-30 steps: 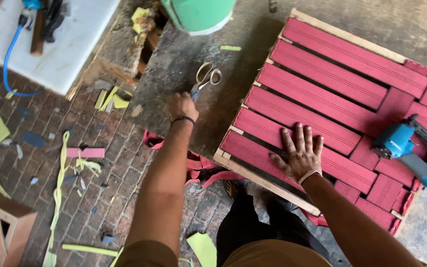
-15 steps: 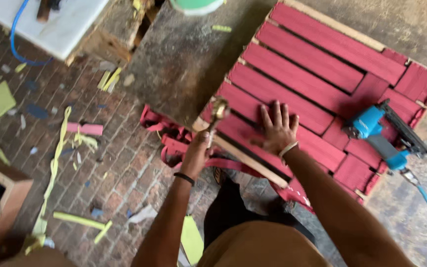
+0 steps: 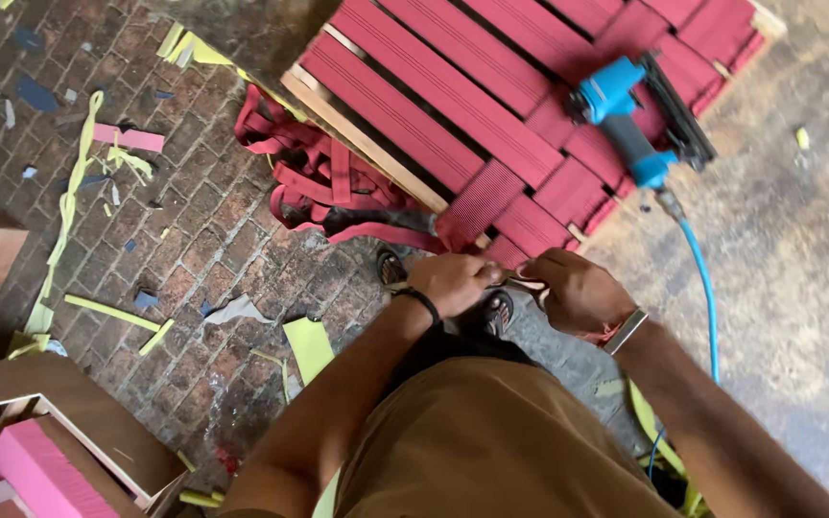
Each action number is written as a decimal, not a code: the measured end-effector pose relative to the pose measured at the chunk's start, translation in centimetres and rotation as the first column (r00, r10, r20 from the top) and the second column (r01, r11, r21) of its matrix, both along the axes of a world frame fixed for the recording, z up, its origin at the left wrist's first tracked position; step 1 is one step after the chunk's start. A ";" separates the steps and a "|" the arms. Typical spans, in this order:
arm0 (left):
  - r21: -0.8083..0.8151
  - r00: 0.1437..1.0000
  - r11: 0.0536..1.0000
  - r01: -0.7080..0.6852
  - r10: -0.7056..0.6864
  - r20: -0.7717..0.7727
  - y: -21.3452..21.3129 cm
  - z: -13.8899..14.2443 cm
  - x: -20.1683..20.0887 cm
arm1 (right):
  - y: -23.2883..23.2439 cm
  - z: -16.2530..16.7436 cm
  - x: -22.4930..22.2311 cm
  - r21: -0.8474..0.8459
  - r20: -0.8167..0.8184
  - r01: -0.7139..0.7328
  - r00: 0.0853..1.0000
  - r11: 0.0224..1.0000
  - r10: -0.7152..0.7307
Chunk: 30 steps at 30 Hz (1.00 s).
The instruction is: The person weaves red webbing straps across a square wooden frame on a workbench, threading each strap over and under the woven rows and stapling the ends to the frame with a pneumatic nail gun. They cut webbing to length with scissors and press the woven straps flat by hand as they work.
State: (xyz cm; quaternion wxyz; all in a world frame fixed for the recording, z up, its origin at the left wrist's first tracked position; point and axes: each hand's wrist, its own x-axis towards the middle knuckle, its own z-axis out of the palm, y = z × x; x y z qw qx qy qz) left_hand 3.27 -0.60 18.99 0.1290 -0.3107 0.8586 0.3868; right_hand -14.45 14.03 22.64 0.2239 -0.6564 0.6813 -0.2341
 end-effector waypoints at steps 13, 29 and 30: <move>0.068 0.958 0.956 0.286 -0.287 -0.006 6.8 -3.4 -0.9 | 9.3 -1.7 1.4 0.533 -0.221 -0.038 0.958 0.845 0.182; 0.280 0.830 0.858 -0.431 0.499 -0.249 2.9 -16.2 0.5 | 20.7 -7.4 -4.6 0.852 0.175 0.087 0.882 0.516 -0.437; 0.330 0.835 0.847 -0.417 0.500 -0.228 2.7 -15.9 1.0 | 20.8 -7.3 -5.1 0.857 0.150 0.080 0.907 0.509 -0.395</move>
